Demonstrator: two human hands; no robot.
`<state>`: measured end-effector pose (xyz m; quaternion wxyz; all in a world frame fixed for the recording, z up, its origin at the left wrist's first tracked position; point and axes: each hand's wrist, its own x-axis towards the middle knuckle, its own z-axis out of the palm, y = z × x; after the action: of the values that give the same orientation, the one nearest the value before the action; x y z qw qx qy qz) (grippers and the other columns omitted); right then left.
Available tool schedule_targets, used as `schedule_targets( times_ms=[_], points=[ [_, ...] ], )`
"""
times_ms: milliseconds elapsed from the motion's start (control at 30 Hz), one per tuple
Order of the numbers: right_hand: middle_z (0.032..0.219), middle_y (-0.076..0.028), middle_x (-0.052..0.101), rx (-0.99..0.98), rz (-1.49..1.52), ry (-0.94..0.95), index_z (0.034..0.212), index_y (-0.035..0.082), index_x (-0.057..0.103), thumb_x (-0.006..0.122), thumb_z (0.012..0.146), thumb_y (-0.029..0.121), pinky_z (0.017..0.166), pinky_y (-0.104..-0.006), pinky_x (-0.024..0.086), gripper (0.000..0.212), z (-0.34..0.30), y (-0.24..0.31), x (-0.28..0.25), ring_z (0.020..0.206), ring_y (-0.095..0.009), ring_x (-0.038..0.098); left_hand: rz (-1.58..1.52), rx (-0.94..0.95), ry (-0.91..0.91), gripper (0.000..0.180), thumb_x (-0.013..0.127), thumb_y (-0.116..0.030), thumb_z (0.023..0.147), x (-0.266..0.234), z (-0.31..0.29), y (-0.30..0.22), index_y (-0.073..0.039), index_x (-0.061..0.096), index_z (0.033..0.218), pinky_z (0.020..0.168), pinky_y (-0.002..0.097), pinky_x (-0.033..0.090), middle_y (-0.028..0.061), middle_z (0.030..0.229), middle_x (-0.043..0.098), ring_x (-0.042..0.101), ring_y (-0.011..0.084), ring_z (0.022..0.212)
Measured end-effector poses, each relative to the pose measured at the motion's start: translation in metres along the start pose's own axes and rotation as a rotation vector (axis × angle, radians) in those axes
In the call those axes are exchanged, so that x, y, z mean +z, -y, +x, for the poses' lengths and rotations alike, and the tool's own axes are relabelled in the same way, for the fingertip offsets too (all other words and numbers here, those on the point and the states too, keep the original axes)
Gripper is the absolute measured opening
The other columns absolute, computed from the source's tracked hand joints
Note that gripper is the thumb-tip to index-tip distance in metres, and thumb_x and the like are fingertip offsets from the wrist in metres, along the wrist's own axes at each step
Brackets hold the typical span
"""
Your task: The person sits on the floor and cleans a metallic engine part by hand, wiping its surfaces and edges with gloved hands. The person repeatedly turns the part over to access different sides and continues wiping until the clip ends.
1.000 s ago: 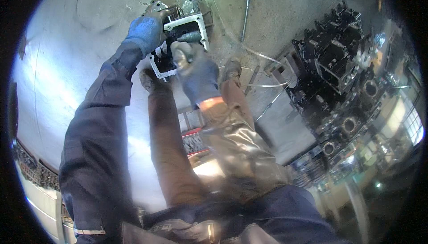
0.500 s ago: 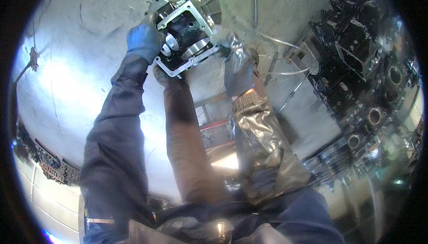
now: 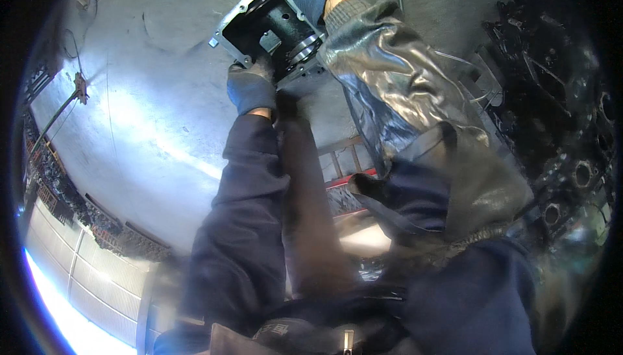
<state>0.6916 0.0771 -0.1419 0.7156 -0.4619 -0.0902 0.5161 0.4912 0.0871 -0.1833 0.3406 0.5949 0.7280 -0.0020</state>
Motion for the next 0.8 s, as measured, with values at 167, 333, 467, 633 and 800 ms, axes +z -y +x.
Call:
schedule_targets(
  times_ms=[167,333,467,633,800],
  points=[
    [0.103,-0.006,0.068,-0.109,-0.254,0.033,0.119,0.001,0.066,0.062,0.105,0.021,0.084,-0.0302,0.057,0.025,-0.029,0.029,-0.010,0.096,-0.017,0.068,-0.116,0.044,0.113,0.058,0.081,-0.044,0.083,-0.005,-0.003,0.002,0.005,0.067,0.111,0.089,0.0465,0.055,0.0266,0.103,0.074,0.072,0.0415,0.102],
    [0.115,-0.012,0.072,0.188,-0.592,-0.005,0.129,-0.001,0.063,0.075,0.096,0.026,0.093,-0.0317,0.059,0.044,-0.084,0.032,-0.016,0.105,-0.021,0.072,0.017,0.303,-0.009,0.069,0.083,-0.046,0.085,-0.026,0.009,0.007,0.009,0.064,0.121,0.095,0.0446,0.053,0.0256,0.111,0.073,0.070,0.0396,0.107],
    [0.103,-0.020,0.075,0.112,-0.838,-0.069,0.114,0.000,0.070,0.075,0.096,0.041,0.085,-0.0386,0.058,0.045,-0.102,0.005,-0.006,0.093,-0.031,0.074,-0.234,0.281,0.161,0.065,0.081,-0.037,0.091,-0.030,0.021,0.005,0.009,0.058,0.131,0.097,0.0413,0.053,0.0229,0.121,0.070,0.069,0.0326,0.108],
    [0.103,-0.019,0.074,0.218,-0.662,-0.080,0.115,0.003,0.071,0.076,0.095,0.033,0.084,-0.0379,0.057,0.037,-0.135,-0.013,-0.022,0.094,-0.029,0.074,-0.306,0.221,0.128,0.073,0.080,-0.036,0.092,-0.020,0.010,0.013,0.008,0.050,0.142,0.098,0.0388,0.053,0.0211,0.126,0.068,0.068,0.0278,0.109],
    [0.100,-0.006,0.073,0.141,-0.566,-0.275,0.114,-0.001,0.070,0.076,0.095,0.028,0.079,-0.0305,0.056,0.036,-0.145,0.001,-0.049,0.092,-0.014,0.069,-0.372,0.171,0.033,0.072,0.084,-0.031,0.088,0.007,-0.031,0.012,0.008,0.051,0.140,0.096,0.0414,0.054,0.0214,0.123,0.070,0.070,0.0319,0.112]
  ],
)
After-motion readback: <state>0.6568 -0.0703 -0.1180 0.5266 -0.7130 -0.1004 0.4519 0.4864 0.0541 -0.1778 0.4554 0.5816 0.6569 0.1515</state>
